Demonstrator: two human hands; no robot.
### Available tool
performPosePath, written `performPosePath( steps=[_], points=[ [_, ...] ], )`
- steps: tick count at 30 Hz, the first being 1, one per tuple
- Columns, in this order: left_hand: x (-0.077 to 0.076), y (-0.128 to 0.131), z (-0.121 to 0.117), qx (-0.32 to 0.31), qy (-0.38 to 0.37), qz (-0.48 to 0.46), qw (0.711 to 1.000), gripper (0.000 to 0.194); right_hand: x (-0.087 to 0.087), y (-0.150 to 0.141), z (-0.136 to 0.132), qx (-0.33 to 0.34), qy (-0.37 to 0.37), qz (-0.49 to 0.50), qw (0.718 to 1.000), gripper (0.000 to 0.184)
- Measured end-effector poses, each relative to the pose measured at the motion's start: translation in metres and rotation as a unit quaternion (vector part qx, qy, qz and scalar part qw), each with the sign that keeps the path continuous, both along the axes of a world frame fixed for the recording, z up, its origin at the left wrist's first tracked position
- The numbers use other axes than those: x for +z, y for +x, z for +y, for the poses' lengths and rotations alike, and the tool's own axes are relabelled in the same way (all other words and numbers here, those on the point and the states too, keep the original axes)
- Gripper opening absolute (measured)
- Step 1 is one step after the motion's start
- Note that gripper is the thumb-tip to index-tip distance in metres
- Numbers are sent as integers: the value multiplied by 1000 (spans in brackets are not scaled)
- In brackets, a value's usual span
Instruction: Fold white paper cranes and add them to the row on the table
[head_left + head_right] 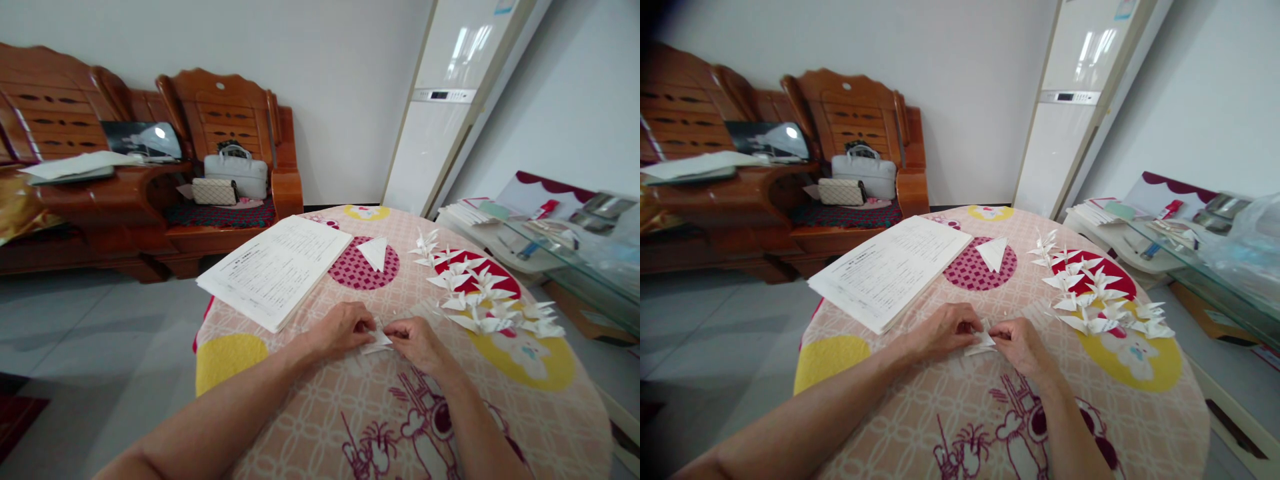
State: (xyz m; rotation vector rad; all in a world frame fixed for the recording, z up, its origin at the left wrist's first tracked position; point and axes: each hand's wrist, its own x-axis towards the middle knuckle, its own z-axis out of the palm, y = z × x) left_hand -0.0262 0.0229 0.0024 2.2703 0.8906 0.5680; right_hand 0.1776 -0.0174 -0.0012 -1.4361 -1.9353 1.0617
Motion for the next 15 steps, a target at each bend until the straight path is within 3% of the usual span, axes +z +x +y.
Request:
performPosePath(
  steps=[5,9,15],
  points=[
    [2,3,-2,-26,-13,-11,1000,17,-4,0,1,-2,13,0,1000,20],
    [1,3,-3,-21,2,7,1000,25,-5,1,1,0,27,-12,1000,19],
    [-3,-4,6,14,-39,-21,999,20,-7,0,1,-3,12,-14,1000,22]
  ],
)
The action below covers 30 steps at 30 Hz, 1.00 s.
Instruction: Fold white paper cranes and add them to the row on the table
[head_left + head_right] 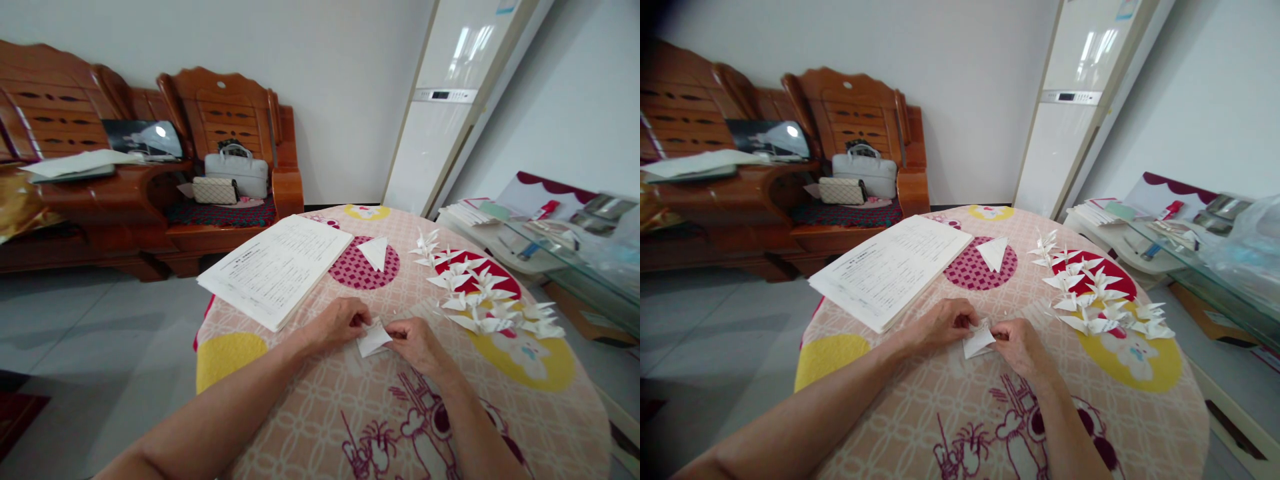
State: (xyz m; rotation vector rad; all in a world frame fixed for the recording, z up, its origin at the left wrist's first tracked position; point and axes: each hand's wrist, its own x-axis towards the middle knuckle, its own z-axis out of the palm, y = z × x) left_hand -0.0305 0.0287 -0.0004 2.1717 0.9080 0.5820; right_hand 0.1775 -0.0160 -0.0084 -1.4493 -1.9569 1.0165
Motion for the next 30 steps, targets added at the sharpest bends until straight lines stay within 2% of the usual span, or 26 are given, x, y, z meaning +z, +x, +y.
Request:
performPosePath(
  steps=[10,13,16,20,23,27,30],
  points=[
    [-6,-4,8,3,-18,-12,1000,27,-6,-4,0,-10,32,-24,999,20],
    [-3,-5,8,4,-41,-11,999,28,-8,-6,0,-22,48,-33,998,19],
    [3,-5,5,8,-45,4,999,21,-8,-9,0,-40,68,-57,995,21],
    [13,-3,0,41,-29,19,999,39,-3,-15,-1,-58,89,-85,991,21],
    [14,2,-5,69,-27,21,997,48,2,-20,-2,-56,116,-110,986,21],
    [11,8,-9,105,-29,40,993,44,5,-23,-3,-46,153,-148,976,22],
    [9,8,-9,113,-18,33,993,36,6,-22,-4,-48,144,-160,975,20]
  ],
)
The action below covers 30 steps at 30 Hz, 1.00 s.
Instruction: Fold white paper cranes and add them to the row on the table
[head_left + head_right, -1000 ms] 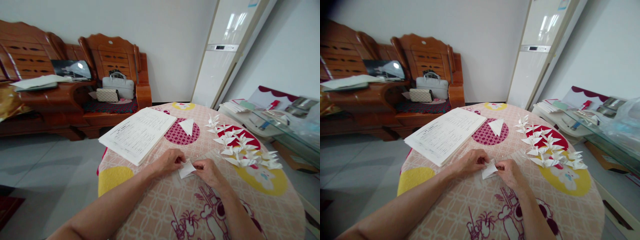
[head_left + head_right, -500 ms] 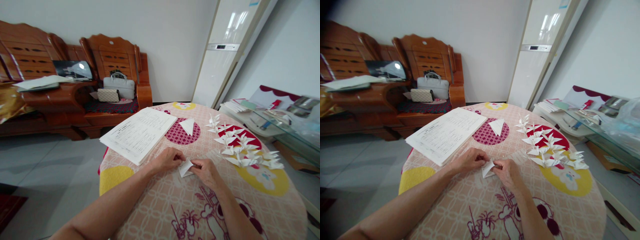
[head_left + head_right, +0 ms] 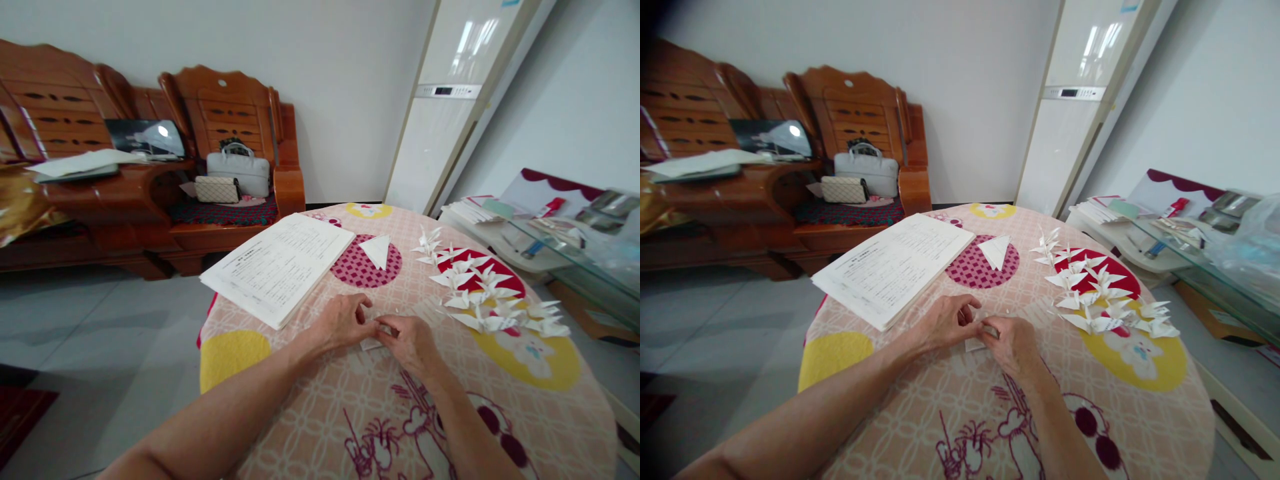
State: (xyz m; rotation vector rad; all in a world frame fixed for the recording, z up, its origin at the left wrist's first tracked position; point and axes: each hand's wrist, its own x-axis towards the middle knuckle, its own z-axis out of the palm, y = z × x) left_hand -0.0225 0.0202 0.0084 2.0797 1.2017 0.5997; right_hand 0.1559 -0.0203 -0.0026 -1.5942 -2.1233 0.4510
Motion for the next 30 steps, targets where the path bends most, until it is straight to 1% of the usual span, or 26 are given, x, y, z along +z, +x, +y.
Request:
performPosePath(
  steps=[3,8,12,16,19,21,25,27,30],
  points=[
    [-1,-3,3,0,12,-6,1000,35,0,4,-1,-7,-13,-8,1000,16],
    [-3,-7,8,14,21,5,1000,38,0,8,-3,-10,-24,-27,999,14],
    [-3,-7,9,5,25,16,1000,37,5,2,-7,-1,14,-91,996,17],
    [-4,-7,9,-6,26,7,1000,36,8,-7,-11,12,42,-177,983,20],
    [-2,-7,9,-8,21,5,1000,35,10,-12,-14,32,55,-204,977,24],
    [1,-6,8,-9,17,6,1000,34,12,-14,-16,51,44,-189,980,25],
    [5,-5,7,-3,15,12,1000,33,15,-18,-23,93,2,-103,990,26],
    [4,-5,7,1,19,13,1000,33,14,-22,-25,90,-5,-68,994,19],
    [1,-4,8,4,29,12,999,33,8,-28,-24,59,5,-50,997,5]
  ],
)
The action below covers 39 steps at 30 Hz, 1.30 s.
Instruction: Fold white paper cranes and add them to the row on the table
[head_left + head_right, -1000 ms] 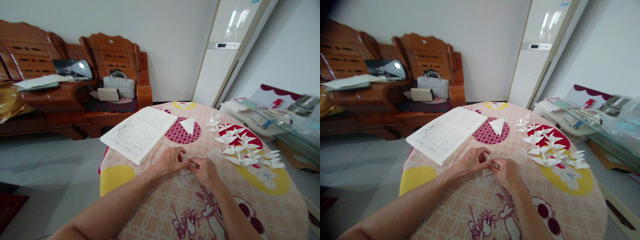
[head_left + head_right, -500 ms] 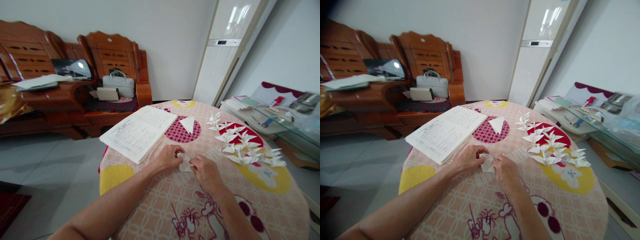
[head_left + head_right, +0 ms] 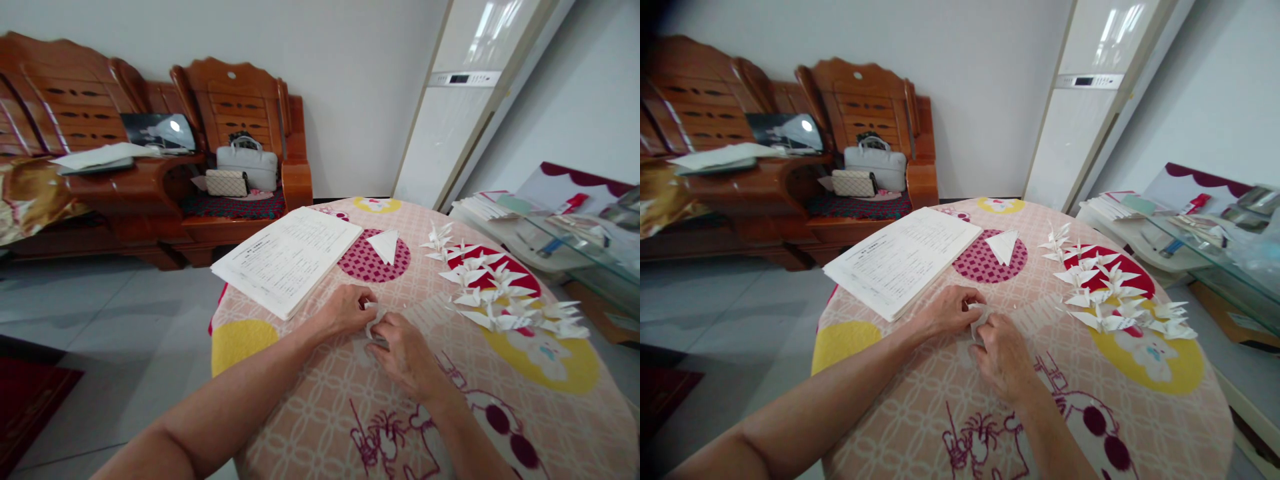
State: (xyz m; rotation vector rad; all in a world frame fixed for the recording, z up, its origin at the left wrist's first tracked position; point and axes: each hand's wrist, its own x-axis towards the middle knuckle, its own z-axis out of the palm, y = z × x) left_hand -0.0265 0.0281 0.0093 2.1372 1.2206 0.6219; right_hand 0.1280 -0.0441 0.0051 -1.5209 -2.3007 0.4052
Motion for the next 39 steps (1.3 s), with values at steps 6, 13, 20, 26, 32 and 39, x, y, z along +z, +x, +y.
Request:
performPosePath(
  steps=[6,13,20,26,32,39],
  points=[
    [-2,0,0,-3,0,-20,1000,31,-19,-9,5,-28,60,13,998,8],
    [2,-6,0,-46,-27,-52,997,57,-27,-12,5,-46,96,4,994,11],
    [3,-7,1,-57,-46,-73,995,61,-26,-12,7,-41,104,-1,994,13],
    [5,-9,3,-66,-53,-75,994,62,-25,-12,10,-54,91,23,994,11],
    [4,-26,13,-209,-184,-163,946,43,-27,-8,12,-53,65,67,994,11],
    [8,-33,15,-307,-51,-134,941,52,-24,-9,12,-51,70,61,994,11]
  ],
)
